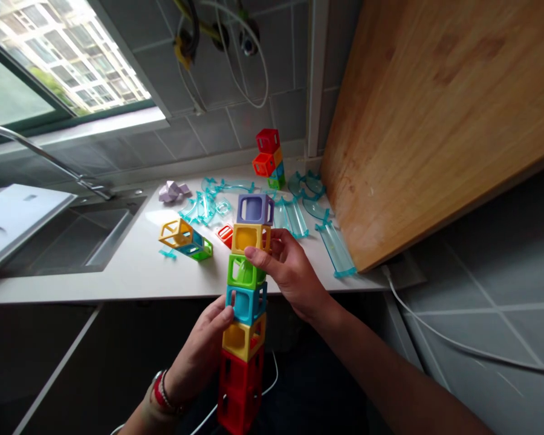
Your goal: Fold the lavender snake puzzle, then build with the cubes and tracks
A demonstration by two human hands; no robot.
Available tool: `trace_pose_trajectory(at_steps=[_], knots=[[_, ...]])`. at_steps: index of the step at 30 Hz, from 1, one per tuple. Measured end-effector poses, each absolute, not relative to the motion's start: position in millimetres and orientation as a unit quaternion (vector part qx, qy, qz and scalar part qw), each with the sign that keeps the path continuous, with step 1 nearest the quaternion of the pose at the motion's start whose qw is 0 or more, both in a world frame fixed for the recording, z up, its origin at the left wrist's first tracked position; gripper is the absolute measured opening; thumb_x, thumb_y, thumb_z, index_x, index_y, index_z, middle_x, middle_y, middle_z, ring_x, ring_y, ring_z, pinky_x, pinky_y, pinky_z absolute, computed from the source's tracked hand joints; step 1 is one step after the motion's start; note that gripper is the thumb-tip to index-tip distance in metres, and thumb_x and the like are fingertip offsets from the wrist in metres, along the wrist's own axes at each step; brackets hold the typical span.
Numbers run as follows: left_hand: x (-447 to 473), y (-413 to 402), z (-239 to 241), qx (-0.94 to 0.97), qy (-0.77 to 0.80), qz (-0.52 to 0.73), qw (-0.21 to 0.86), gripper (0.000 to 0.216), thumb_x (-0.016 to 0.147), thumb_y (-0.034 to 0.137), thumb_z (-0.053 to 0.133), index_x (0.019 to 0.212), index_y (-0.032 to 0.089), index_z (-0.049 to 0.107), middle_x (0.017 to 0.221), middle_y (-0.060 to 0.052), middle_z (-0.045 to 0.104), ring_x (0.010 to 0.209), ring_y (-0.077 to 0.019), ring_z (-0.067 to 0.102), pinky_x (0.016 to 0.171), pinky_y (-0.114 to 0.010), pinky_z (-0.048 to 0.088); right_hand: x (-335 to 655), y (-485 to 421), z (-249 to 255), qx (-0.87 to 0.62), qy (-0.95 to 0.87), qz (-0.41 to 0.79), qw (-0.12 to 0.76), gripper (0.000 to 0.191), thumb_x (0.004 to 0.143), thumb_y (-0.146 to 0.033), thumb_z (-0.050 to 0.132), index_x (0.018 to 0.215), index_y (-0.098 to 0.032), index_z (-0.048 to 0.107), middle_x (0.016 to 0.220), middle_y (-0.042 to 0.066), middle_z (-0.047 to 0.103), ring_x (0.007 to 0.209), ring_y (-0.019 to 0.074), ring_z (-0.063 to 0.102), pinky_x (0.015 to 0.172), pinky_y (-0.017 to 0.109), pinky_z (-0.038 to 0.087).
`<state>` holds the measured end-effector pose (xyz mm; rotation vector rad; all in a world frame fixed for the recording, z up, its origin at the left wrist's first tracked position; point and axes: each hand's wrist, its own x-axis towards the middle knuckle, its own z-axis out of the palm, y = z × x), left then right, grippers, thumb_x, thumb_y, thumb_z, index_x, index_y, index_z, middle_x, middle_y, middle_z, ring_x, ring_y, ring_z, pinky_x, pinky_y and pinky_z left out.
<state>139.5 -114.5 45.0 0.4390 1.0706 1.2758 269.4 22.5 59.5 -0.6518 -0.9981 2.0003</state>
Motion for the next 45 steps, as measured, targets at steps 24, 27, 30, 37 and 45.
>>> trace_pose_trajectory(at_steps=[24, 27, 30, 37, 45], knots=[[128.3, -117.1, 40.4, 0.358, 0.594, 0.443, 0.568, 0.046, 0.096, 0.048, 0.067, 0.133, 0.020, 0.062, 0.107, -0.010, 0.074, 0.090, -0.0225, 0.071, 0.075, -0.026, 0.055, 267.7, 23.3, 54.4, -0.241, -0.449, 0.773, 0.378, 0.036, 0.083, -0.043, 0.084, 0.109, -0.023, 0.070, 0.113, 0.006, 0.077, 0.103, 0.0235, 0.073, 0.086, 0.033, 0.058], [128.5, -118.4, 41.7, 0.370, 0.590, 0.440, 0.567, 0.045, 0.094, 0.047, 0.070, 0.129, 0.020, 0.064, 0.108, -0.010, 0.074, 0.094, -0.0250, 0.072, 0.078, -0.028, 0.056, 266.9, 22.1, 53.8, -0.250, -0.434, 0.782, 0.372, 0.036, 0.082, -0.044, 0.085, 0.107, -0.023, 0.069, 0.112, 0.005, 0.077, 0.101, 0.0234, 0.073, 0.084, 0.033, 0.058], [129.4, -119.0, 41.0, 0.371, 0.575, 0.452, 0.573, 0.049, 0.093, 0.046, 0.071, 0.134, 0.021, 0.061, 0.107, -0.010, 0.074, 0.094, -0.0265, 0.073, 0.078, -0.030, 0.058, 265.6, 19.1, 53.6, -0.255, -0.423, 0.787, 0.369, 0.038, 0.080, -0.043, 0.086, 0.107, -0.023, 0.069, 0.111, 0.005, 0.077, 0.099, 0.0221, 0.073, 0.084, 0.032, 0.058], [133.5, -117.1, 45.3, 0.386, 0.543, 0.507, 0.547, 0.051, 0.100, 0.052, 0.059, 0.140, 0.021, 0.060, 0.124, -0.012, 0.073, 0.104, -0.0291, 0.073, 0.088, -0.034, 0.058, 261.3, 2.9, 55.4, -0.241, -0.421, 0.814, 0.319, 0.045, 0.080, -0.042, 0.086, 0.116, -0.022, 0.066, 0.115, 0.006, 0.075, 0.100, 0.0223, 0.072, 0.083, 0.031, 0.059], [130.8, -117.0, 51.9, 0.358, 0.551, 0.484, 0.578, 0.052, 0.100, 0.053, 0.057, 0.138, 0.017, 0.059, 0.121, -0.014, 0.074, 0.093, -0.0285, 0.075, 0.078, -0.033, 0.059, 263.9, 2.6, 55.2, -0.207, -0.455, 0.808, 0.312, 0.041, 0.085, -0.039, 0.082, 0.120, -0.023, 0.068, 0.117, 0.006, 0.075, 0.107, 0.0225, 0.071, 0.089, 0.030, 0.056]])
